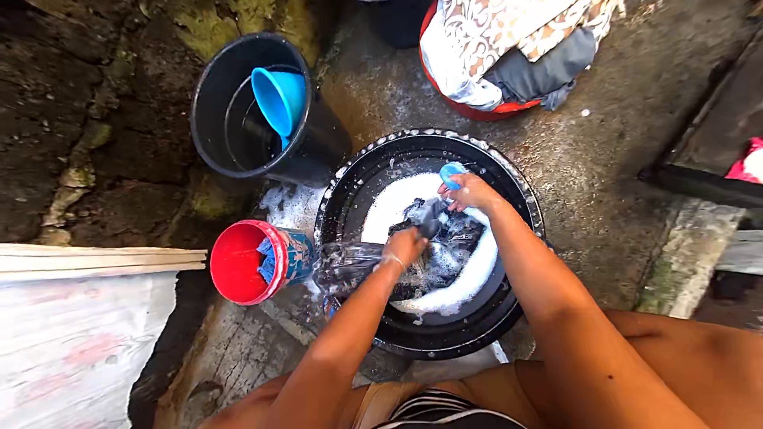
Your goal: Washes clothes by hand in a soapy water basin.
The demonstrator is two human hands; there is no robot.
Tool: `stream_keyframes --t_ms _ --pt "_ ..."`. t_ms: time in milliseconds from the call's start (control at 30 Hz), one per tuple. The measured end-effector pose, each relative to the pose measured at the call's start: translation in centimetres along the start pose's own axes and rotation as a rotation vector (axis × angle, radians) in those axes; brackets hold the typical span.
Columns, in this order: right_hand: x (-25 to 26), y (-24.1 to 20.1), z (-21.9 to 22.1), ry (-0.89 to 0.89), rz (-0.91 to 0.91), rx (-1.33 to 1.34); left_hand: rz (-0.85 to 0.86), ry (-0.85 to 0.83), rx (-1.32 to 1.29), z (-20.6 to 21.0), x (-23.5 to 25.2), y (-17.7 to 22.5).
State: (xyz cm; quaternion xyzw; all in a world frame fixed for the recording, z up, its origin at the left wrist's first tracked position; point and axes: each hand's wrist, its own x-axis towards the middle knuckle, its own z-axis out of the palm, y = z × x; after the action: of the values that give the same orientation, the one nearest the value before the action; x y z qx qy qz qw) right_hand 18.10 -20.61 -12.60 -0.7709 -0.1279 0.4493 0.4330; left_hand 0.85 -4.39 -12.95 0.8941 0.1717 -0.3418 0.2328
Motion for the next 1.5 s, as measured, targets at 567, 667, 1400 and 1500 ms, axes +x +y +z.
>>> stream_keyframes --t_ms 567,667,1400,1500 --pt "1.5 1.7 8.7 -0.13 -0.121 -0.792 0.712 0.019 0.222 4.5 -21.0 0.4" --pt "2.6 5.0 8.1 -0.283 -0.239 -0.887 0.742 0.136 0.223 2.4 -23.4 -2.2" --pt "-4.8 -6.3 -3.3 0.005 -0.381 -0.492 -0.362 0.863 -0.332 -6.2 -23.1 -14.7" --pt "-1.3 -5.0 0.9 0.136 -0.024 -0.697 -0.537 0.584 -0.259 -4.7 -17.3 -17.2"
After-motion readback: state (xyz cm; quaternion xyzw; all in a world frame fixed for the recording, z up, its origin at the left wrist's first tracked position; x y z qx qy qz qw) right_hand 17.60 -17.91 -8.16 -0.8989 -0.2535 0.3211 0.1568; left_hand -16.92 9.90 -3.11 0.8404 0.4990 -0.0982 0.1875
